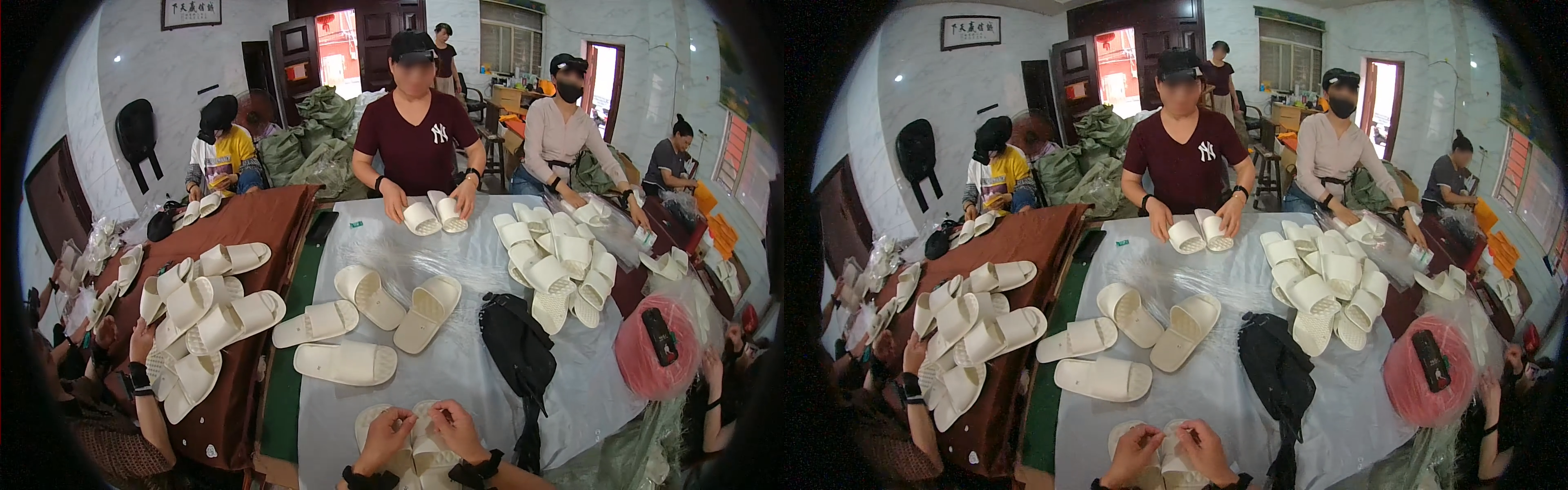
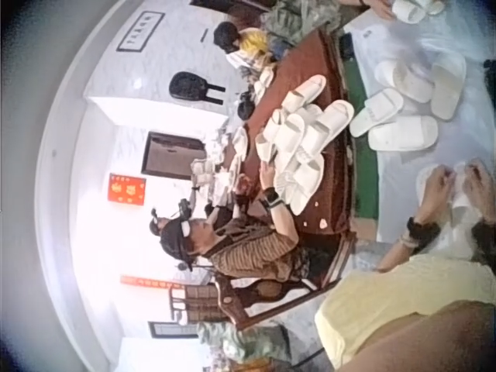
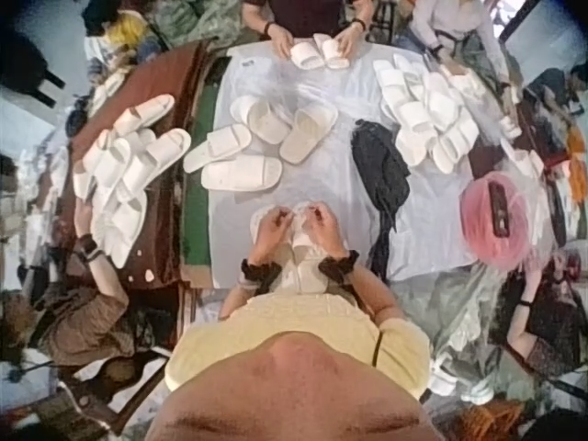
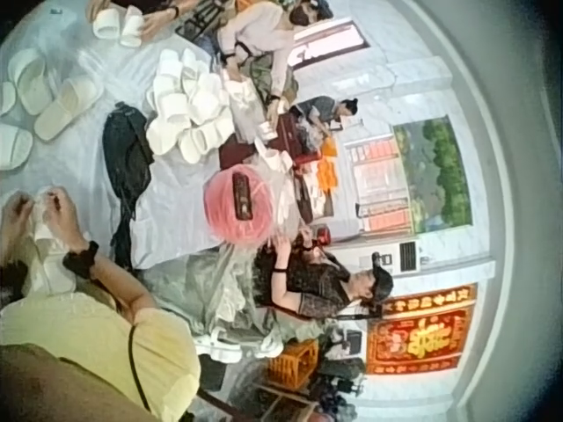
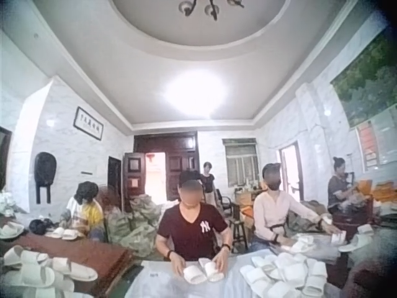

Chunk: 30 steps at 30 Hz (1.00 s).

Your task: Assembling and checking hotel-style slippers at a production table.

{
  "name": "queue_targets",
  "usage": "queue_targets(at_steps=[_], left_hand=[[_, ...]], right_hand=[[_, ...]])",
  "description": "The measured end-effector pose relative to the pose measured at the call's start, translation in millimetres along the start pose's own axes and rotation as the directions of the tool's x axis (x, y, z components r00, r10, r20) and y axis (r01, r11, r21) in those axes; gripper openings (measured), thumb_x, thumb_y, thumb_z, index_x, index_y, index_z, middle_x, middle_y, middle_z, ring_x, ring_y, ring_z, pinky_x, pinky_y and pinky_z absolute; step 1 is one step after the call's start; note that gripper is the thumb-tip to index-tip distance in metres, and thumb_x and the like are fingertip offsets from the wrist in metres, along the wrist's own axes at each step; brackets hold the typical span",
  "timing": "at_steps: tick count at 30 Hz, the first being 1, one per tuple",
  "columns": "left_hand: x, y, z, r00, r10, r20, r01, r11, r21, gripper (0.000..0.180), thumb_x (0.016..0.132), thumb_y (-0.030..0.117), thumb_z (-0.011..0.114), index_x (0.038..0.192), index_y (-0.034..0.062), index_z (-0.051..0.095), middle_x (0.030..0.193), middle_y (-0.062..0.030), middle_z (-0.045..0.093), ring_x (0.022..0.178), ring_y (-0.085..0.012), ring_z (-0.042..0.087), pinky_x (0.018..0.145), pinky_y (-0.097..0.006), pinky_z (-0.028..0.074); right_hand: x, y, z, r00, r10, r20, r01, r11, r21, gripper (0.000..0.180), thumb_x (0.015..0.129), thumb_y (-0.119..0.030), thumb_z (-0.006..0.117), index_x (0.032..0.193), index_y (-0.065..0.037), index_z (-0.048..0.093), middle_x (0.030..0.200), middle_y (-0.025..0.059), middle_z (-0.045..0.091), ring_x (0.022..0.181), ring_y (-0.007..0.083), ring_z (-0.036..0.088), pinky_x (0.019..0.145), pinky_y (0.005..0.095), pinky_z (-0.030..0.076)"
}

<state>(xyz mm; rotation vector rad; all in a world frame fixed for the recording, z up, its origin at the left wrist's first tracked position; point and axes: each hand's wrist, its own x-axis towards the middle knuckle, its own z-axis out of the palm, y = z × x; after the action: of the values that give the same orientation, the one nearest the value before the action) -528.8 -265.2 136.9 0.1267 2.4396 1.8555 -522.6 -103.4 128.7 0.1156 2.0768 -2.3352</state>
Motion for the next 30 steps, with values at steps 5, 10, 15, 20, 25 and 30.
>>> queue_targets(at_steps=[5, 10, 15, 20, 25, 30], left_hand=[[2.4, -4.3, -2.3, 0.999, -0.008, 0.037, 0.007, 1.0, 0.022, 0.016, 0.084, 0.016, 0.061, 0.09, 0.0002, 0.06, 0.078, -0.0028, 0.058, 0.07, -0.0089, 0.053, 0.064, -0.023, 0.043], [2.4, -2.5, -2.5, 0.999, -0.004, 0.038, 0.002, 0.999, 0.052, 0.016, 0.084, 0.016, 0.061, 0.089, 0.0006, 0.06, 0.077, -0.002, 0.057, 0.071, -0.0084, 0.053, 0.064, -0.023, 0.043], [1.7, -3.7, -2.1, 0.999, -0.01, 0.032, 0.009, 0.999, 0.051, 0.017, 0.084, 0.017, 0.062, 0.089, 0.0009, 0.06, 0.077, -0.0018, 0.057, 0.07, -0.0085, 0.053, 0.063, -0.023, 0.043], [2.0, -8.3, -2.6, 0.999, 0.003, 0.033, -0.005, 0.999, 0.046, 0.018, 0.083, 0.019, 0.063, 0.089, 0.0015, 0.06, 0.077, -0.0021, 0.058, 0.069, -0.0079, 0.052, 0.061, -0.023, 0.042], [0.0, -5.6, -1.9, 1.0, 0.011, -0.001, -0.011, 1.0, 0.029, 0.017, 0.082, 0.019, 0.062, 0.089, 0.0031, 0.062, 0.075, -0.004, 0.059, 0.066, -0.0118, 0.05, 0.06, -0.024, 0.041], [0.4, -0.6, -0.2, 1.0, 0.03, -0.003, -0.03, 0.999, 0.04, 0.017, 0.082, 0.019, 0.062, 0.088, 0.003, 0.062, 0.076, -0.0045, 0.059, 0.067, -0.0122, 0.05, 0.06, -0.024, 0.041]], right_hand=[[0.7, -8.3, 1.7, 0.996, -0.061, 0.059, 0.066, 0.994, -0.082, 0.013, 0.089, -0.012, 0.055, 0.094, 0.0, 0.054, 0.073, 0.0005, 0.055, 0.062, 0.0049, 0.049, 0.056, 0.0196, 0.041], [1.9, 0.0, -1.1, 0.992, -0.092, 0.086, 0.103, 0.986, -0.131, 0.015, 0.088, -0.014, 0.056, 0.093, 0.0, 0.054, 0.072, 0.0016, 0.056, 0.062, 0.0062, 0.051, 0.057, 0.0209, 0.042], [1.8, 2.9, -0.9, 0.989, -0.125, 0.076, 0.135, 0.979, -0.15, 0.017, 0.088, -0.017, 0.058, 0.092, 0.0, 0.055, 0.071, 0.0027, 0.057, 0.063, 0.0077, 0.054, 0.057, 0.0222, 0.043], [-1.6, -8.1, 2.7, 0.99, -0.122, 0.077, 0.133, 0.979, -0.156, 0.017, 0.087, -0.016, 0.058, 0.094, -0.001, 0.056, 0.073, 0.0029, 0.057, 0.064, 0.0088, 0.054, 0.058, 0.0231, 0.044], [0.5, -0.4, 2.4, 0.997, -0.059, 0.058, 0.065, 0.991, -0.114, 0.014, 0.087, -0.013, 0.057, 0.093, -0.001, 0.056, 0.074, 0.0031, 0.057, 0.065, 0.0086, 0.054, 0.059, 0.0223, 0.044], [1.7, 6.8, -0.6, 0.998, -0.058, 0.017, 0.06, 0.985, -0.164, 0.016, 0.085, -0.015, 0.059, 0.093, -0.001, 0.057, 0.073, 0.0064, 0.058, 0.063, 0.0125, 0.056, 0.058, 0.0251, 0.045]])
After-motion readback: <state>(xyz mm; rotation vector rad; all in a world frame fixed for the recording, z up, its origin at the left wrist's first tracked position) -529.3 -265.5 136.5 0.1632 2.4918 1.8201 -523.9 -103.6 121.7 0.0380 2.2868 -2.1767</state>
